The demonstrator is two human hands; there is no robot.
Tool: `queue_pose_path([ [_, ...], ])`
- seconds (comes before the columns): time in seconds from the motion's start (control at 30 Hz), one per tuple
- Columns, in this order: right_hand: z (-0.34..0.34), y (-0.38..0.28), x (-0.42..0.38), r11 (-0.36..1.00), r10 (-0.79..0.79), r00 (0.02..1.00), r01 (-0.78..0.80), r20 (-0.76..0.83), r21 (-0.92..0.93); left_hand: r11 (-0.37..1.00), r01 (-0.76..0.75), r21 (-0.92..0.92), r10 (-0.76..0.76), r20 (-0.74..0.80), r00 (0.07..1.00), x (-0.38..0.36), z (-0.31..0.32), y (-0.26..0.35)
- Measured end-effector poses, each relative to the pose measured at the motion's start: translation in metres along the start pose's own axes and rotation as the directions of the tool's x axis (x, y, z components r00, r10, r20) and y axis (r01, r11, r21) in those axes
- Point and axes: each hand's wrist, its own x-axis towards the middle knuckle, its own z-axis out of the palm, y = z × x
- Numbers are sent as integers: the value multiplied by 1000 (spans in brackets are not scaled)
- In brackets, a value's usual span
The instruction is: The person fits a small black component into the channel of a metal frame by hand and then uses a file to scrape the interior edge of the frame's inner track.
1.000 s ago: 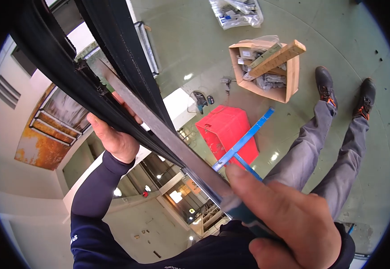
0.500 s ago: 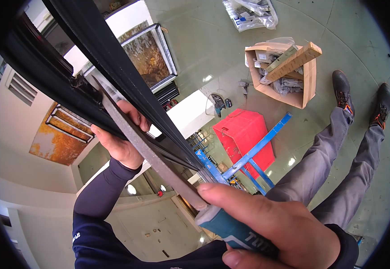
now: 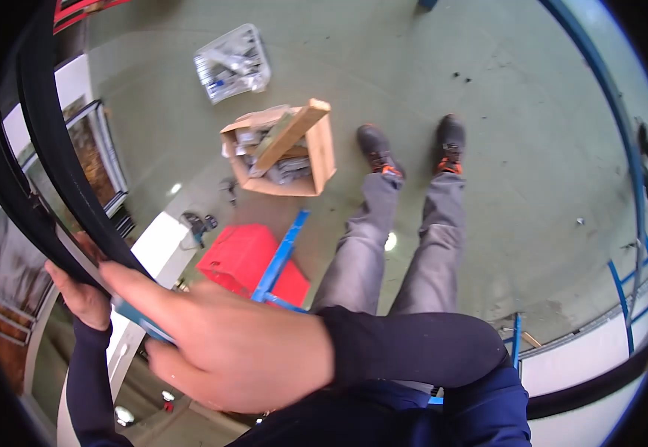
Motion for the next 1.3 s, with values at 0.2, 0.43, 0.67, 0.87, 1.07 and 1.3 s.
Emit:
queue_pose_path([
  [0.2,-3,-10,13,987,120,991,-113,59,-116,995,16,-101,-8,70,998,3,-5,-14],
  [0.43,3,-37,1,952,266,962,-252,62,-172,949,-146,280,100,174,980,-1,44,44],
  [0.67,1,-47,16,920,343,938,-327,41,-216,936,-150,318,81,219,972,2,42,47],
  [0.87,7,-48,47,888,350,936,-325,21,-326,941,-167,294,111,200,974,3,46,52],
  [1.07,20,-56,-66,839,544,839,-544,-9,-17,964,-174,201,145,148,978,-2,40,50],
  [1.3,140,-105,-286,589,225,576,-722,-786,-362,687,-581,436,660,-38,751,-25,53,57],
])
